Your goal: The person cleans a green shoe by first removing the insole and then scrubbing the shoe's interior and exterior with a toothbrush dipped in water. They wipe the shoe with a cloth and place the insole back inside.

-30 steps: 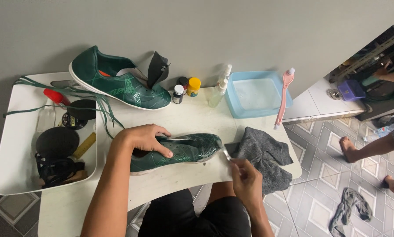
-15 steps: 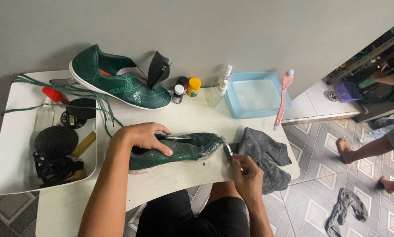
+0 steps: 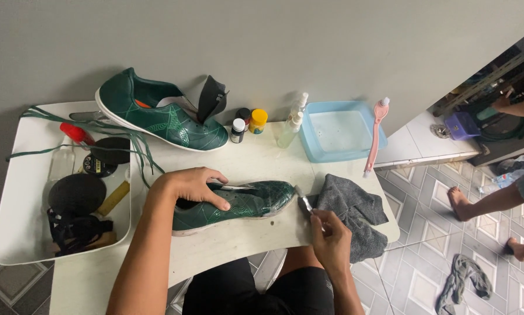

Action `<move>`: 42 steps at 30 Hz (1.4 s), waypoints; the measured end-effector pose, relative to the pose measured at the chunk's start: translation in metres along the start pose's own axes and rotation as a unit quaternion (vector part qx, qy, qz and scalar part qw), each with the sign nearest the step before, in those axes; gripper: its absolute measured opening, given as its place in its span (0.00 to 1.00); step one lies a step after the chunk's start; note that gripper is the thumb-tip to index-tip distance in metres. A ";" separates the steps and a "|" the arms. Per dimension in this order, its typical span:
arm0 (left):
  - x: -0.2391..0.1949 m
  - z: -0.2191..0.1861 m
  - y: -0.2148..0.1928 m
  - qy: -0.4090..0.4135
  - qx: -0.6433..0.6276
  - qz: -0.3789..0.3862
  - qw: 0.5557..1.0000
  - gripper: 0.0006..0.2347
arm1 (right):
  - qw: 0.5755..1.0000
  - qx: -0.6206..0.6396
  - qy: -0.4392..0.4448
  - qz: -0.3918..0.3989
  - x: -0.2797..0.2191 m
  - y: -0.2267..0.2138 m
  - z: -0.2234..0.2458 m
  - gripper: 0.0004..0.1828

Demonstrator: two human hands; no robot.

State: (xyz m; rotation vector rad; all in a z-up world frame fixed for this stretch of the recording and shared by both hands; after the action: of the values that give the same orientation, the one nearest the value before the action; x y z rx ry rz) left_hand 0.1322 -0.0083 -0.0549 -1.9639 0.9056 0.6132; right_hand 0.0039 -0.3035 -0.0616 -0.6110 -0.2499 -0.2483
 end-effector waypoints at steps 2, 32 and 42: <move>-0.001 0.000 -0.003 -0.005 0.013 0.000 1.000 0.40 | 0.996 -0.021 0.083 -0.021 0.003 -0.006 -0.010 0.07; 0.010 0.007 -0.005 0.052 0.021 -0.047 0.997 0.44 | 0.930 -0.331 0.158 -0.008 0.161 -0.061 0.037 0.16; 0.009 0.004 -0.007 0.049 0.007 -0.040 0.998 0.42 | 0.968 -0.200 0.141 -0.047 0.069 -0.055 0.014 0.14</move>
State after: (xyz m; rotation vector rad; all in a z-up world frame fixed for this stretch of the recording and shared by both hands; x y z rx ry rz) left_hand 0.1429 -0.0055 -0.0602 -2.0217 0.8850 0.4665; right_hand 0.0494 -0.3496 -0.0002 -0.9537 0.0509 -0.4797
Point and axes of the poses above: each hand's wrist, its own x-axis towards the middle knuckle, its own y-axis out of the palm, z = x × y, the point moved 9 cm from there along x, towards the middle knuckle, and after that the axes turned 2 degrees about -z, right-handed, at the moved point
